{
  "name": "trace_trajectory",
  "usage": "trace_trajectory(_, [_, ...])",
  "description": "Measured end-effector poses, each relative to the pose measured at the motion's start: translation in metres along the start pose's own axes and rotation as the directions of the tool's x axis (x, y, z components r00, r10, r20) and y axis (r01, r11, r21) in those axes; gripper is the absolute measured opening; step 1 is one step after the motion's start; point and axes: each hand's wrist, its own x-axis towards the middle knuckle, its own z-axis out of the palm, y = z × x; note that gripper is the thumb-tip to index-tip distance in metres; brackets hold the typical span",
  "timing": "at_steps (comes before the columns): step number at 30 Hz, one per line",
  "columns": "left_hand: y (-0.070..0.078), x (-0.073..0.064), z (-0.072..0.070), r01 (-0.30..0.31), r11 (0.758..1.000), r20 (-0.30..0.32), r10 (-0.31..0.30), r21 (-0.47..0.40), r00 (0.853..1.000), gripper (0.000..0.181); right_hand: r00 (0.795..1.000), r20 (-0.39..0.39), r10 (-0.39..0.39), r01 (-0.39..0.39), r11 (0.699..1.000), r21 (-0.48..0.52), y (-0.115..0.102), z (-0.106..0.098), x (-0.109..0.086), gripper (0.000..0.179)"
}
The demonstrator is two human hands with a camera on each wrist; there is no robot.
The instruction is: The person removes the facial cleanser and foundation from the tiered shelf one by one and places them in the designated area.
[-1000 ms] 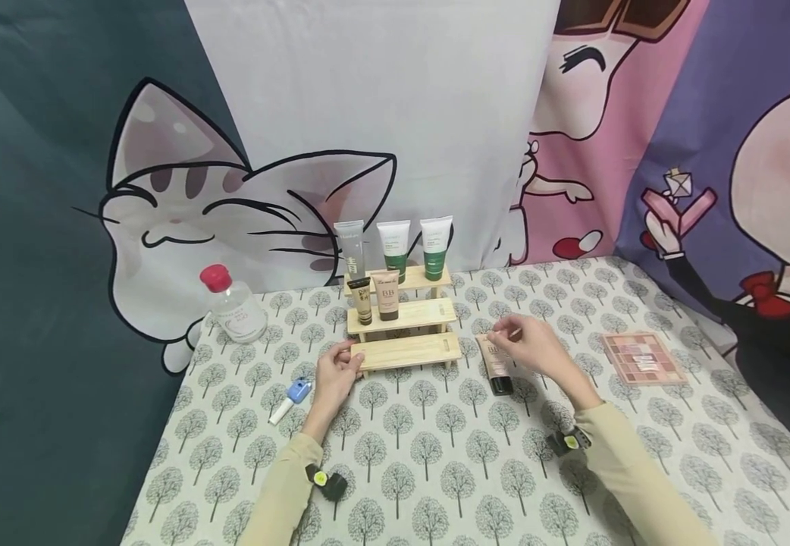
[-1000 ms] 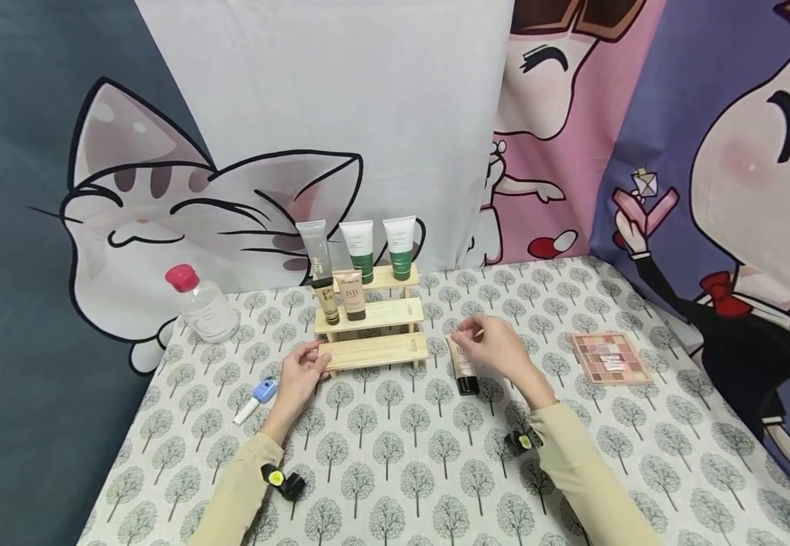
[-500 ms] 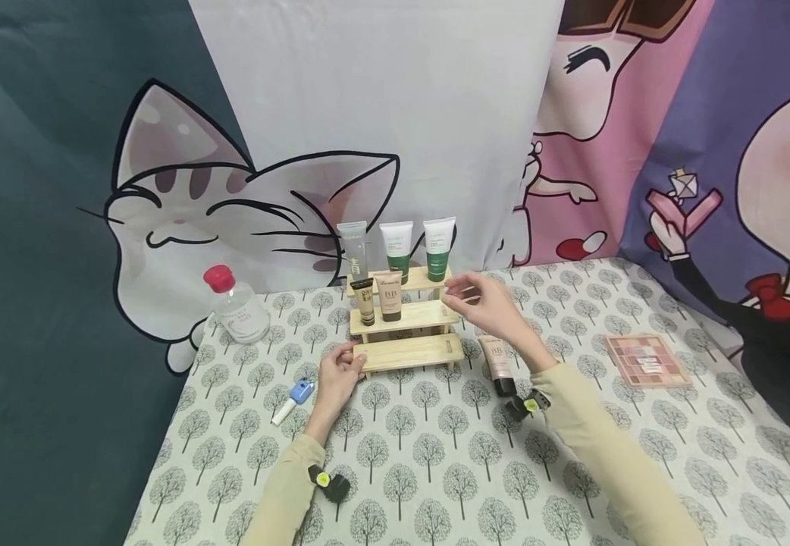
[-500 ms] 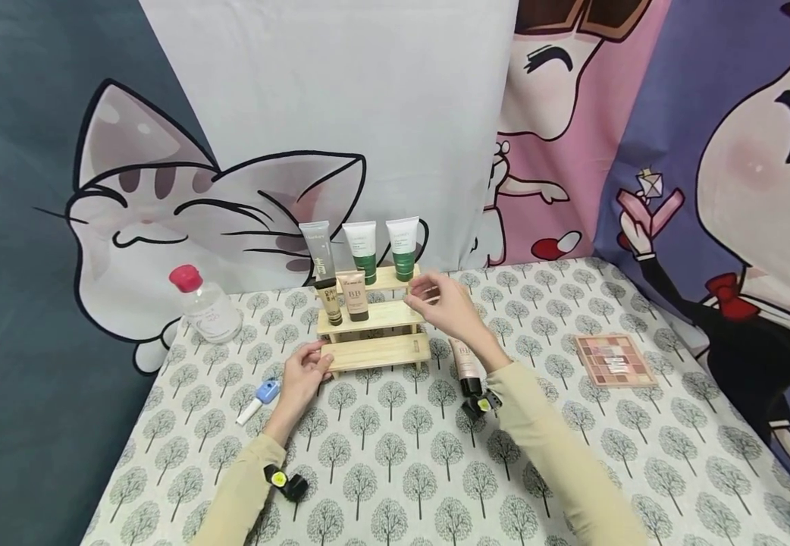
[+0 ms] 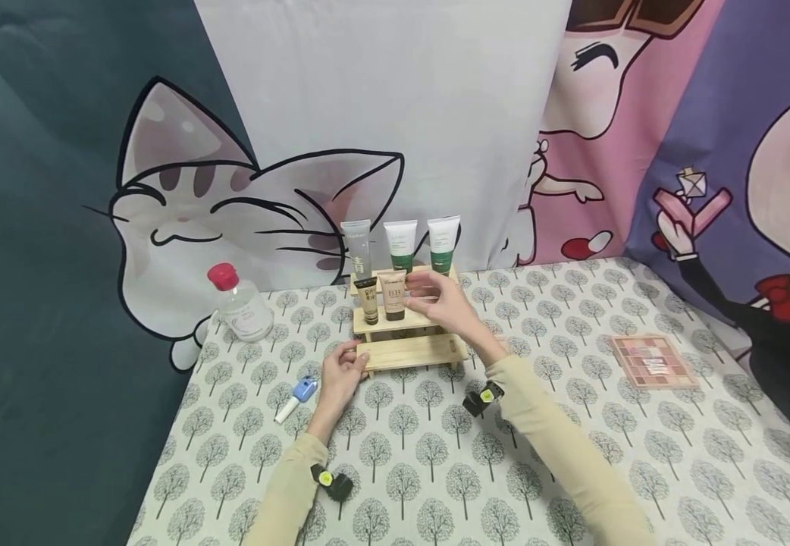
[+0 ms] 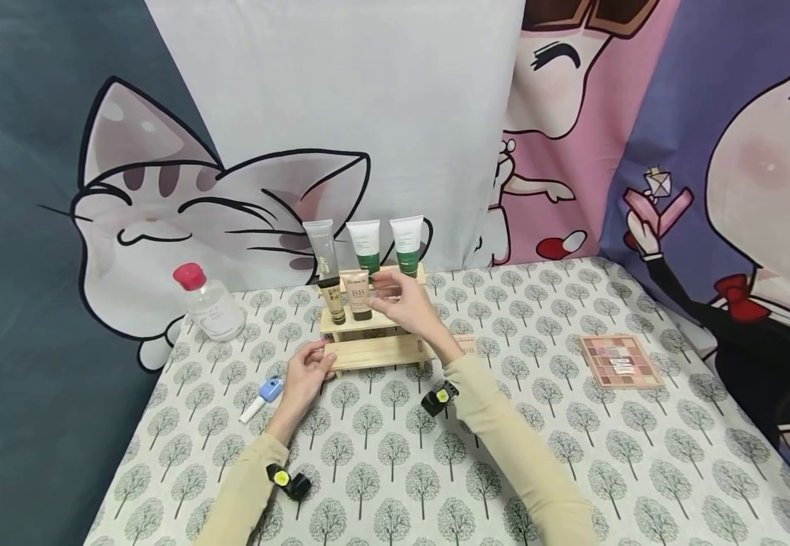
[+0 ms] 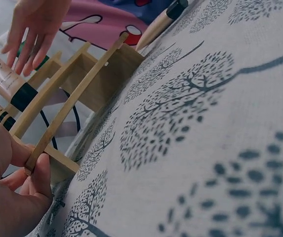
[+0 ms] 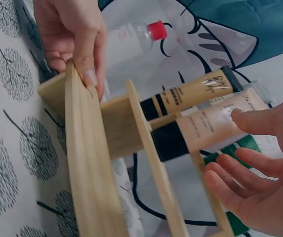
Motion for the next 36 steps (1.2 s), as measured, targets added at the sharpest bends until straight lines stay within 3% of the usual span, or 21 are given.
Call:
trace_trajectory(9, [-0.001, 0.000, 0.001, 0.019, 1.000, 0.001, -0.019, -0.014, 1.000, 0.037, 0.997, -0.019, 0.071, -0.071, 0.997, 0.019, 0.006, 0.017, 0.004, 0.050])
trace_trajectory(17, [-0.002, 0.000, 0.001, 0.021, 0.999, 0.010, -0.021, -0.028, 1.000, 0.038, 0.996, -0.047, 0.082, -0.083, 0.996, -0.016, 0.014, 0.026, 0.006, 0.037])
trace_trajectory(36, [-0.001, -0.002, 0.000, 0.011, 1.000, 0.005, -0.011, -0.020, 1.000, 0.038, 0.989, -0.118, 0.085, -0.085, 0.996, 0.007, 0.015, 0.012, -0.003, 0.034])
